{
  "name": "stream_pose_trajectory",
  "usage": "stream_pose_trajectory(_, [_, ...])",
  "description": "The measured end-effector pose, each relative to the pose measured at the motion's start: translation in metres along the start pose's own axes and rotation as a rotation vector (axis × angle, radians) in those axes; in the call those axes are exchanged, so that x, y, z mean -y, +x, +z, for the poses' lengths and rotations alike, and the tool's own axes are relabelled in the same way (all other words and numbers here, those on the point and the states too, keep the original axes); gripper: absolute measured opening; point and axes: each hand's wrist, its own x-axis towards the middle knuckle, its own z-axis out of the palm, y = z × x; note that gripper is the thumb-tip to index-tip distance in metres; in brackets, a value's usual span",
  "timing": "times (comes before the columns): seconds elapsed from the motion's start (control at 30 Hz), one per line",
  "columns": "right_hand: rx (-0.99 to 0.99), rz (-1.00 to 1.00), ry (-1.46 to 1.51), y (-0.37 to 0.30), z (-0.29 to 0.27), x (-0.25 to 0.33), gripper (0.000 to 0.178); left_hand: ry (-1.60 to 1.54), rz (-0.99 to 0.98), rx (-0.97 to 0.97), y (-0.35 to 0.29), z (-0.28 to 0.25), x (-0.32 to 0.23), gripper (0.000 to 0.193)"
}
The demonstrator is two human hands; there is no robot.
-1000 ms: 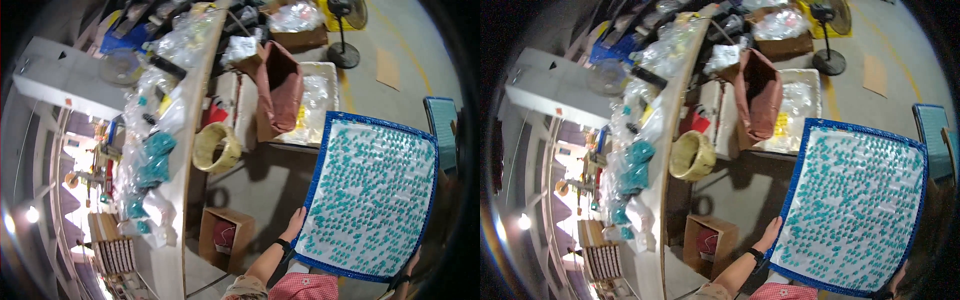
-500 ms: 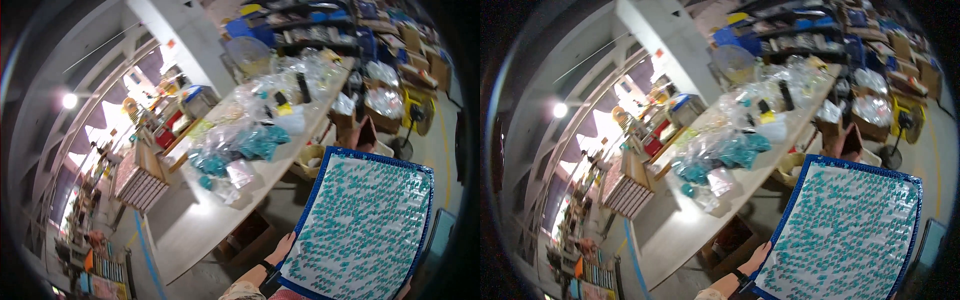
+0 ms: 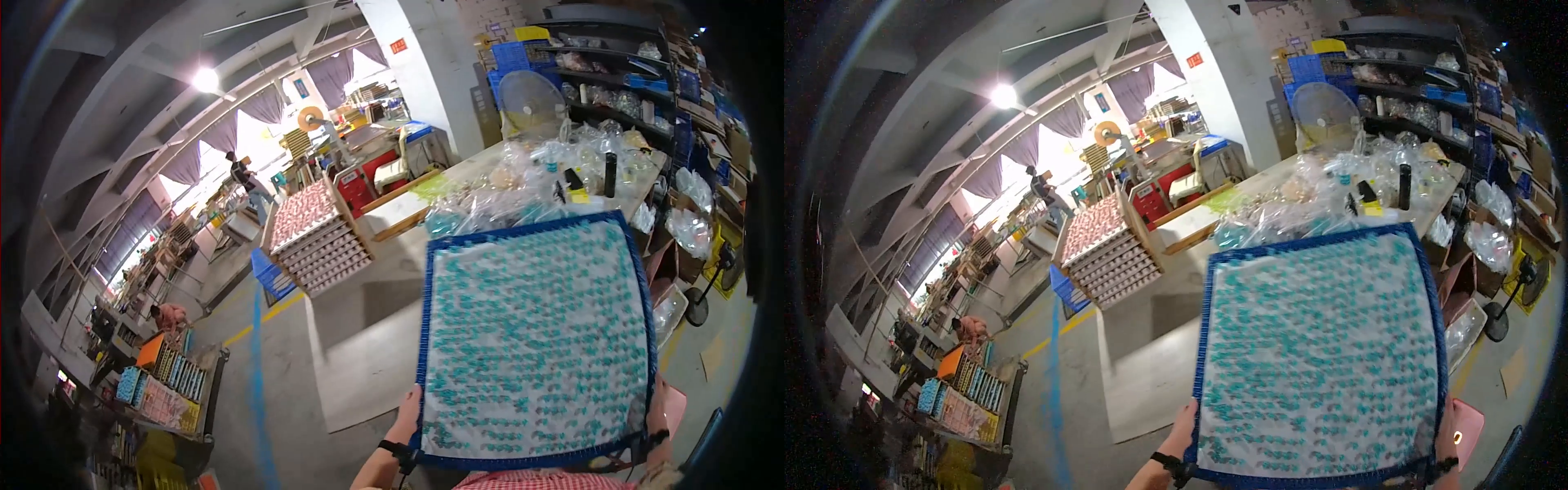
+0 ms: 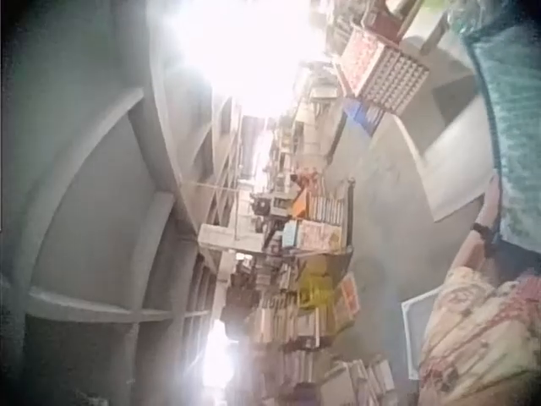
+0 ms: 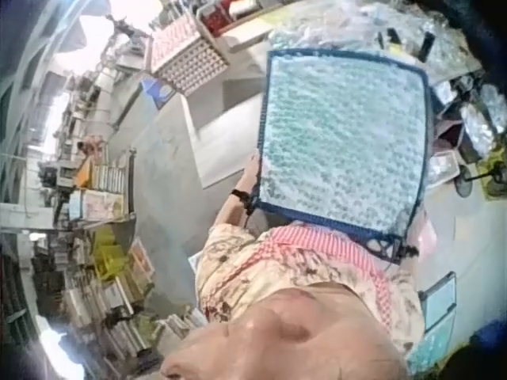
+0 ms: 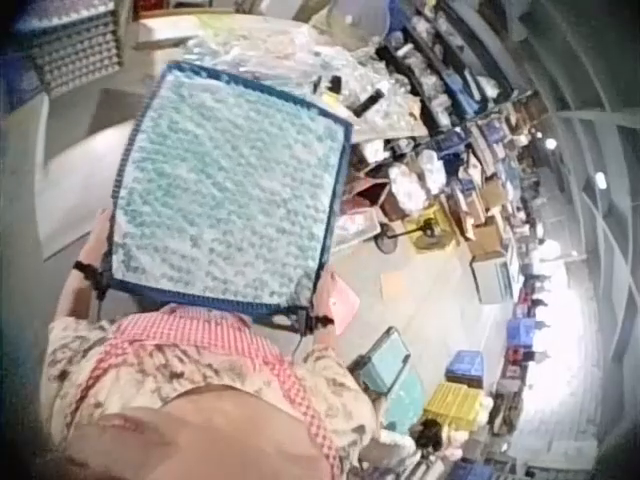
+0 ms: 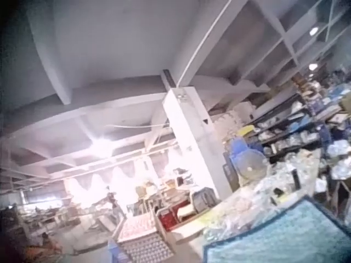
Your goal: The recorder is sorting and arranging small green plastic components on a blue-framed sorting tray in a manufacturing facility.
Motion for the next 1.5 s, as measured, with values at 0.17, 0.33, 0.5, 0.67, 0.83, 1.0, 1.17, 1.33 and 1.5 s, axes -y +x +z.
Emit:
stream_pose_trajectory(0.17, [0.002, 0.244, -0.266, 0.052, 0.172, -0.034, 0.071, -0.291, 0.195, 0.01, 0.029, -0.152, 0.023, 0.041])
stream_pose_trajectory(0.33, [0.376, 0.106, -0.284, 0.041, 0.354, -0.015, 0.054, -0.334, 0.151, -0.295, 0.009, -0.261, 0.036, 0.038])
stream_pose_trajectory(0.5, [0.648, 0.139, -0.576, 0.041, 0.473, -0.04, 0.061, -0.405, 0.053, -0.484, 0.004, -0.364, 0.106, 0.046])
stream_pose_trajectory(0.67, [0.763, 0.181, -0.72, 0.044, 0.554, -0.039, 0.065, -0.344, -0.039, -0.418, -0.047, -0.302, 0.023, 0.048])
stream_pose_trajectory(0.83, [0.823, 0.166, -0.764, 0.078, 0.602, -0.068, 0.066, -0.321, -0.077, -0.483, 0.005, -0.299, 0.002, 0.049])
stream_pose_trajectory(1.0, [0.797, 0.244, -0.747, 0.114, 0.652, -0.059, 0.064, -0.321, -0.056, -0.526, 0.124, -0.377, 0.042, 0.049])
stream_pose_trajectory(1.17, [0.71, 0.159, -0.745, 0.158, 0.667, -0.068, 0.062, -0.272, -0.001, -0.412, 0.244, -0.364, 0.006, 0.052])
stream_pose_trajectory(1.33, [0.763, 0.116, -0.706, 0.195, 0.688, -0.1, 0.056, -0.26, -0.235, -0.364, 0.311, -0.345, -0.028, 0.065])
stream_pose_trajectory(1.5, [0.803, 0.096, -0.808, 0.183, 0.682, -0.085, 0.051, -0.142, -0.259, -0.378, 0.332, -0.348, -0.042, 0.067])
